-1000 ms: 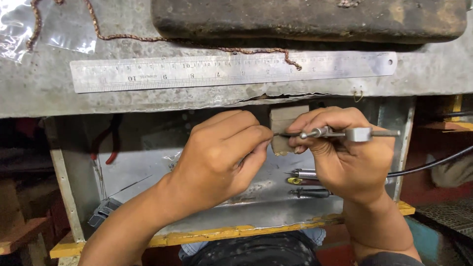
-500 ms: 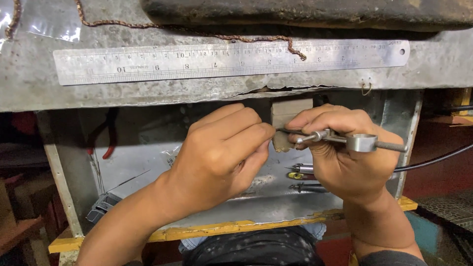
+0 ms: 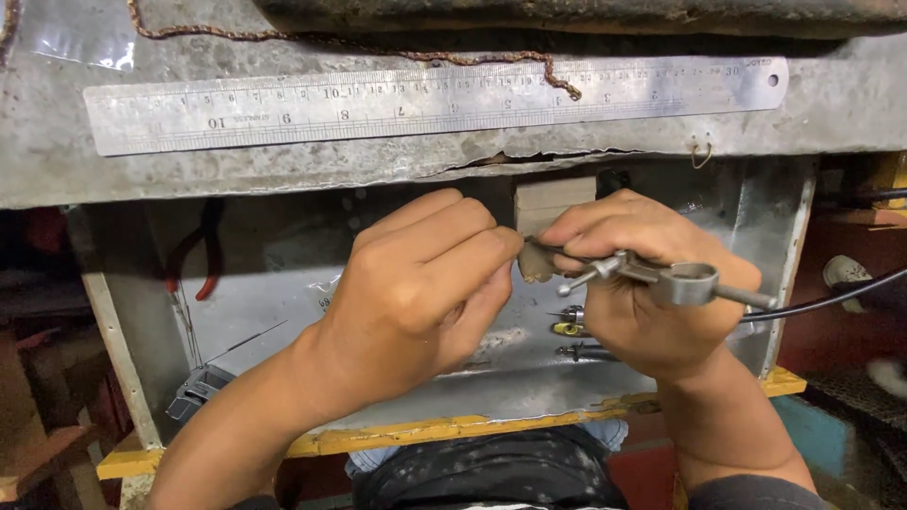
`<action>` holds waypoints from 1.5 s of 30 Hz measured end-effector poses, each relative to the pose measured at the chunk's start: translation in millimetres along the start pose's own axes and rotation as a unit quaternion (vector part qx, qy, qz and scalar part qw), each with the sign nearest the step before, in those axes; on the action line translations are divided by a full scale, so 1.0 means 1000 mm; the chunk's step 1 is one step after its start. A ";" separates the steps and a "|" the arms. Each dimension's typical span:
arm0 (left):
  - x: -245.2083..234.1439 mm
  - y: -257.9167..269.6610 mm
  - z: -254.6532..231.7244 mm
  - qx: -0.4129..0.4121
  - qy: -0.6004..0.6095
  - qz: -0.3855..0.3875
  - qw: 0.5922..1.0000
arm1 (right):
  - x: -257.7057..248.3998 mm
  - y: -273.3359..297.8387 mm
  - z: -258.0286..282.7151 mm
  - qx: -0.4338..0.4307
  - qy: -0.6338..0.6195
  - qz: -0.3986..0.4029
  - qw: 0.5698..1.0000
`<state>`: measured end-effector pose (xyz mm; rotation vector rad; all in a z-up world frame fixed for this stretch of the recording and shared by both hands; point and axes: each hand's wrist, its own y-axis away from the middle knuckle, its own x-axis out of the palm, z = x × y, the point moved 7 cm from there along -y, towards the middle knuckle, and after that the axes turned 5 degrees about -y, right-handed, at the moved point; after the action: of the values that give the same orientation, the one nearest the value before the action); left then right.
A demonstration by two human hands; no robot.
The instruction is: The person is using a jeweler's saw to cut a piece of metal at a jewelry workbench.
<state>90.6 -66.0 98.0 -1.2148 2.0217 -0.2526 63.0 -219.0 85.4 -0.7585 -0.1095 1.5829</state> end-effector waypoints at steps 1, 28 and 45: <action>0.000 0.000 0.000 -0.001 0.001 0.000 1.000 | 0.000 0.001 -0.001 0.001 0.000 0.000 1.000; 0.001 0.003 -0.005 0.014 -0.029 -0.029 0.999 | -0.146 0.150 -0.165 0.320 0.366 0.150 0.861; 0.010 0.025 -0.040 -0.036 -0.123 -0.091 0.987 | -0.086 0.184 -0.193 0.222 0.492 0.178 0.823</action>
<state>43.2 -69.2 108.3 -1.4061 1.7218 -0.1111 3.7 -400.2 -119.5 -1.1654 1.1798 1.2851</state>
